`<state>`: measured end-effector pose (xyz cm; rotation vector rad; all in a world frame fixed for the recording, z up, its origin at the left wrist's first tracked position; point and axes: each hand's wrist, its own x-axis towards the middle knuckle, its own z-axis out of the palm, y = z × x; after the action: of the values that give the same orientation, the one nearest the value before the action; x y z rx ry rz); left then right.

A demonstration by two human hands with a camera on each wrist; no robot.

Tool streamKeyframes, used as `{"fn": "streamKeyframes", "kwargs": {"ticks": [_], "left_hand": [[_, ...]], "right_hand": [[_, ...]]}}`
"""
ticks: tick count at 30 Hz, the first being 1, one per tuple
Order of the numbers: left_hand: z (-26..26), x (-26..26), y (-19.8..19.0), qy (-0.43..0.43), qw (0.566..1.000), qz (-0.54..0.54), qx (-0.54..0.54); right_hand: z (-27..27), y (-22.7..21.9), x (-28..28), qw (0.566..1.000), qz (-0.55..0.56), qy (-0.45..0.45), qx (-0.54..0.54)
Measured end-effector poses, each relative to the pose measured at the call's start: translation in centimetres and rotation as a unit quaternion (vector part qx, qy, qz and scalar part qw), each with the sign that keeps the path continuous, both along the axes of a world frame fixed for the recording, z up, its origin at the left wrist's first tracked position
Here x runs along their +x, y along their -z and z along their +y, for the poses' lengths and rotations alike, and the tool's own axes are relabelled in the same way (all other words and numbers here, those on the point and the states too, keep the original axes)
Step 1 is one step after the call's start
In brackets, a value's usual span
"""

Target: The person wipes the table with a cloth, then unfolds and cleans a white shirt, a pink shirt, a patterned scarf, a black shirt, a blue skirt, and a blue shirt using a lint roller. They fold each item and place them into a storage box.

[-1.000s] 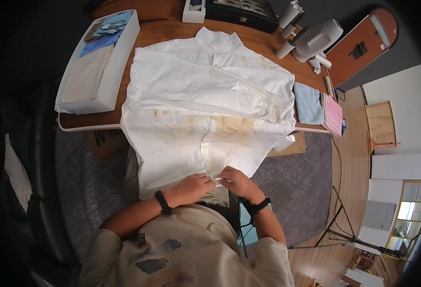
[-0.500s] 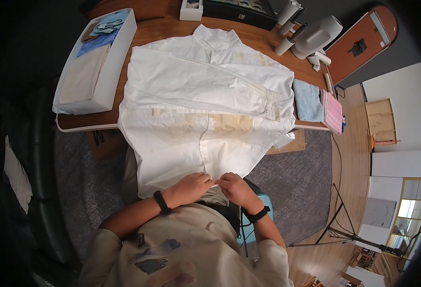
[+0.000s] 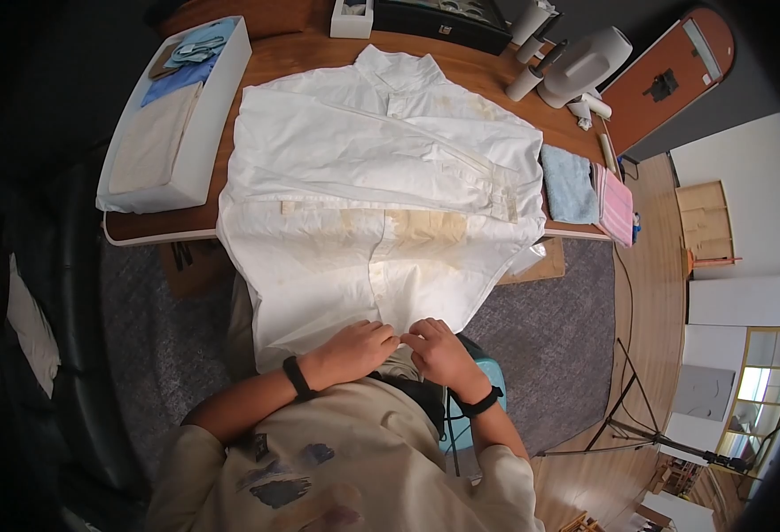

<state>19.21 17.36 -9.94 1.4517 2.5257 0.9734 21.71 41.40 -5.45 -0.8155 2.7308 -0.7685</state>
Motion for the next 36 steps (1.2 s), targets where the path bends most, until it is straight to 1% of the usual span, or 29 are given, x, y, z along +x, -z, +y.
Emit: {"fn": "streamKeyframes", "kwargs": {"ticks": [2,4,5,7,8,10,11,13,14,16,17,19,20,22,23,24,26,27,29,30,32,33,35,36], "left_hand": [[0.1,0.0,-0.2,-0.007,1.0,0.003,0.006],[0.2,-0.1,-0.5,-0.021,0.999,0.003,0.031],[0.3,-0.1,-0.6,-0.021,0.999,0.003,0.031],[0.2,-0.3,-1.3,-0.028,0.998,0.005,0.051],[0.1,-0.5,-1.5,-0.029,0.998,0.005,0.051],[-0.2,-0.9,-2.1,-0.025,0.998,-0.048,0.033],[-0.4,-1.2,-2.5,-0.024,0.998,-0.047,0.033],[-1.1,-1.6,-3.7,-0.04,0.987,-0.124,0.093],[-1.5,-1.9,-4.5,-0.039,0.987,-0.123,0.093],[-2.5,-2.5,-5.9,-0.078,0.97,-0.193,0.124],[-3.0,-2.7,-6.2,-0.078,0.971,-0.192,0.124],[-4.3,-3.1,-6.5,-0.103,0.961,-0.205,0.158],[-4.9,-3.1,-7.0,-0.104,0.961,-0.203,0.157],[-6.1,-3.3,-8.1,-0.099,0.95,-0.249,0.158],[-6.4,-3.1,-8.1,-0.099,0.951,-0.249,0.157],[-6.5,-2.8,-8.1,-0.084,0.948,-0.258,0.163],[-6.6,-2.2,-8.3,-0.069,0.946,-0.267,0.169],[-6.4,-1.9,-8.5,-0.062,0.944,-0.275,0.171],[-6.1,-1.6,-9.0,-0.06,0.942,-0.282,0.172],[-6.2,-1.7,-8.9,-0.061,0.942,-0.281,0.172],[-6.2,-1.7,-8.5,-0.08,0.95,-0.249,0.17],[-6.4,-1.9,-8.8,-0.081,0.951,-0.247,0.17],[-7.0,-2.5,-10.1,-0.109,0.953,-0.261,0.105],[-7.3,-2.6,-10.4,-0.112,0.954,-0.26,0.104]], "right_hand": [[-0.5,-0.6,0.0,1.0,0.005,-0.003,-0.004],[-1.4,-0.9,0.2,0.998,0.008,0.041,-0.041],[-1.1,-0.2,0.2,0.998,0.008,0.041,-0.041],[-0.2,1.2,0.0,1.0,-0.01,0.016,0.007],[0.4,1.5,0.2,1.0,-0.01,0.015,0.007],[0.8,1.1,0.1,0.996,-0.005,0.076,0.048],[1.3,1.3,0.1,0.996,-0.004,0.076,0.048],[3.0,2.5,0.0,0.992,0.029,0.107,0.059],[4.0,2.9,0.1,0.992,0.031,0.108,0.059],[6.0,3.0,0.1,0.986,0.056,0.138,0.077],[7.0,2.5,0.2,0.984,0.064,0.146,0.075],[8.9,0.7,0.3,0.98,0.065,0.179,0.064],[9.6,-0.3,0.4,0.977,0.064,0.196,0.059],[11.0,-2.1,0.6,0.963,0.095,0.246,0.06],[11.5,-3.0,0.6,0.957,0.081,0.275,0.048],[11.8,-4.2,0.5,0.957,0.081,0.275,0.047],[12.0,-6.6,0.2,0.941,0.141,0.3,0.066],[11.9,-7.4,0.0,0.941,0.142,0.3,0.064],[11.7,-8.6,-0.4,0.926,0.201,0.31,0.071],[11.7,-8.9,-0.7,0.927,0.202,0.31,0.07],[11.5,-9.2,-1.3,0.923,0.247,0.291,0.053],[11.5,-9.2,-1.7,0.923,0.249,0.29,0.052],[11.3,-9.0,-2.3,0.919,0.268,0.288,0.03],[11.3,-8.9,-2.6,0.919,0.268,0.286,0.028]]}}
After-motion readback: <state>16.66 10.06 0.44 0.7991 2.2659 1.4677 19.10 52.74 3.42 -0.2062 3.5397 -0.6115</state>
